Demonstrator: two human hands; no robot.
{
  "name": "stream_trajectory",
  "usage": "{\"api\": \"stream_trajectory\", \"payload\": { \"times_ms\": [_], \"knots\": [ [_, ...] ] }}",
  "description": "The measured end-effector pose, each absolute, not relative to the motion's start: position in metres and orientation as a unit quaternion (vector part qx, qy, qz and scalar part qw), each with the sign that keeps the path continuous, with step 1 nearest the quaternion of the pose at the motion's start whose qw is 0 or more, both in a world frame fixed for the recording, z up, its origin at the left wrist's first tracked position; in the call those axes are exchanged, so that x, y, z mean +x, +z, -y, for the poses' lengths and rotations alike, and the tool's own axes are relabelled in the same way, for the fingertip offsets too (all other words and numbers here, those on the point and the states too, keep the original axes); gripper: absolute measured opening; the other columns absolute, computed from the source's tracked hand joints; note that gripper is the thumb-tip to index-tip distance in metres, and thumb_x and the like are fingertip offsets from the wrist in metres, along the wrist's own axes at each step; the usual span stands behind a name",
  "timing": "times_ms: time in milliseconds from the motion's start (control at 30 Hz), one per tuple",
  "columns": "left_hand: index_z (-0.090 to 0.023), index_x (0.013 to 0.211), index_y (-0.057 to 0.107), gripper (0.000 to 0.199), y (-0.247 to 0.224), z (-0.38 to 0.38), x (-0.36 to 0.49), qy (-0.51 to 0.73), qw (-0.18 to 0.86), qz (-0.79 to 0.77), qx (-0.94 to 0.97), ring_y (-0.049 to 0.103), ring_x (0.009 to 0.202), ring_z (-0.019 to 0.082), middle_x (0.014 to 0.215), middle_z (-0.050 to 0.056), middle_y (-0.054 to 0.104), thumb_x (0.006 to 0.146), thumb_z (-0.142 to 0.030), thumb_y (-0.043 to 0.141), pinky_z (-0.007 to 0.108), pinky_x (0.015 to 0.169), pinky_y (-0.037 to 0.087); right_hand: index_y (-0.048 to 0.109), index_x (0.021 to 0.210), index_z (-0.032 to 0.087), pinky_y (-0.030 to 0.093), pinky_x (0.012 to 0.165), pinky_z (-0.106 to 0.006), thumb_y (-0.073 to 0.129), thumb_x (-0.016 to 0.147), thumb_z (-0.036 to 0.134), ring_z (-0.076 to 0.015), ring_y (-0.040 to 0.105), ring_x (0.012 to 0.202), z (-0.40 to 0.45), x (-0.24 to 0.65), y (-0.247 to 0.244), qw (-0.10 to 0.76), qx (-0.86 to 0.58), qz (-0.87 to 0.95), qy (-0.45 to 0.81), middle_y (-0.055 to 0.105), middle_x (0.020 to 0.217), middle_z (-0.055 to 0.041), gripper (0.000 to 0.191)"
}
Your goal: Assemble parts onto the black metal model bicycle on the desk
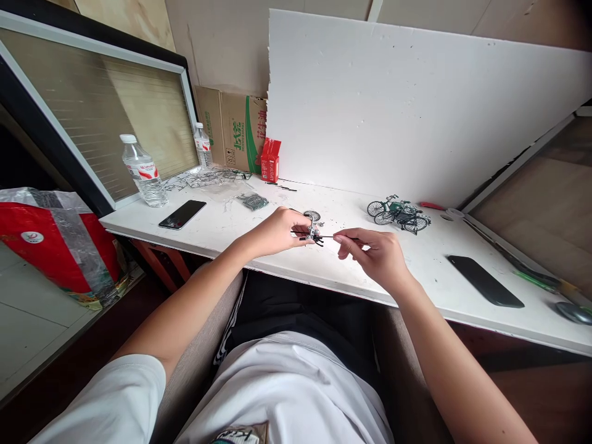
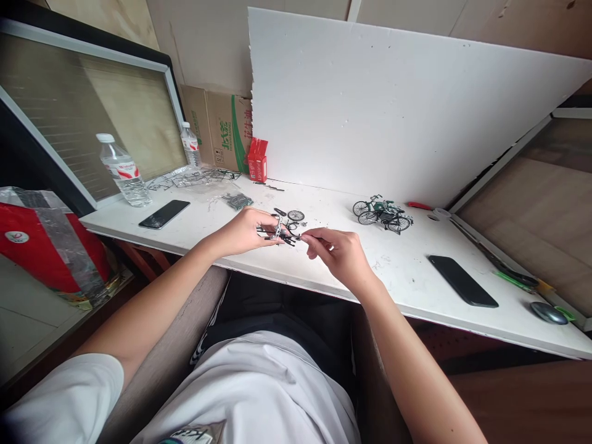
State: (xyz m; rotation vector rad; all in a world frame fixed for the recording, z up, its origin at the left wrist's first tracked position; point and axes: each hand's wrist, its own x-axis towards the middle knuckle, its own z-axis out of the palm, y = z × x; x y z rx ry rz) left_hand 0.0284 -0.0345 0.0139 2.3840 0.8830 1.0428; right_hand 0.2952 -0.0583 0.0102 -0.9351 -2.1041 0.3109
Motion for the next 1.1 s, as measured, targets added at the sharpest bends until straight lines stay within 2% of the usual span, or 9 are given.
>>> {"api": "stream_trajectory", "payload": {
  "times_ms": [300, 500, 767, 967, 1100],
  "knots": [
    [-0.016, 0.071, 0.066, 0.023, 0.013, 0.035, 0.029, 0.362, 0.174, -0.311, 0.861, 0.053, 0.067, 0.015, 0.070, 0.002, 0.063, 0.087, -0.027, 0.077, 0.026, 0.064, 0.038, 0.079, 0.101, 0.020, 0.047, 0.056, -0.028, 0.062, 0.106, 0.053, -0.0132, 0.057, 0.048, 0.054, 0.294, 0.004, 0.395, -0.387, 0.823, 0.129, 0.073, 0.060, -0.0004, 0.037],
    [-0.016, 0.074, 0.068, 0.017, 0.012, 0.036, 0.031, 0.352, 0.136, -0.313, 0.872, 0.055, 0.068, 0.015, 0.072, 0.002, 0.065, 0.089, -0.021, 0.075, 0.027, 0.064, 0.036, 0.078, 0.095, 0.020, 0.049, 0.058, -0.028, 0.062, 0.103, 0.062, -0.0165, 0.067, 0.052, 0.052, 0.291, 0.002, 0.394, -0.412, 0.802, 0.179, 0.072, 0.058, -0.0021, 0.046],
    [-0.018, 0.072, 0.064, 0.020, 0.018, 0.042, 0.031, 0.329, 0.071, -0.328, 0.883, 0.052, 0.066, 0.016, 0.069, 0.001, 0.060, 0.089, -0.013, 0.071, 0.028, 0.064, 0.033, 0.076, 0.088, 0.017, 0.043, 0.049, -0.026, 0.062, 0.097, 0.074, -0.0199, 0.072, 0.050, 0.053, 0.283, 0.000, 0.407, -0.441, 0.756, 0.261, 0.062, 0.048, -0.0001, 0.059],
    [-0.019, 0.072, 0.063, 0.020, 0.020, 0.044, 0.032, 0.316, 0.027, -0.352, 0.880, 0.054, 0.069, 0.018, 0.072, 0.002, 0.060, 0.090, -0.013, 0.070, 0.028, 0.065, 0.034, 0.072, 0.082, 0.017, 0.039, 0.045, -0.025, 0.060, 0.096, 0.077, -0.0220, 0.074, 0.050, 0.055, 0.277, -0.003, 0.414, -0.447, 0.735, 0.297, 0.053, 0.044, 0.0019, 0.063],
    [-0.018, 0.074, 0.065, 0.018, 0.022, 0.048, 0.032, 0.311, 0.017, -0.360, 0.879, 0.056, 0.070, 0.018, 0.072, 0.003, 0.061, 0.091, -0.012, 0.069, 0.029, 0.066, 0.035, 0.069, 0.080, 0.018, 0.040, 0.047, -0.025, 0.055, 0.098, 0.079, -0.0186, 0.069, 0.047, 0.054, 0.276, -0.003, 0.398, -0.451, 0.741, 0.298, 0.058, 0.046, 0.0000, 0.066]
  ]
}}
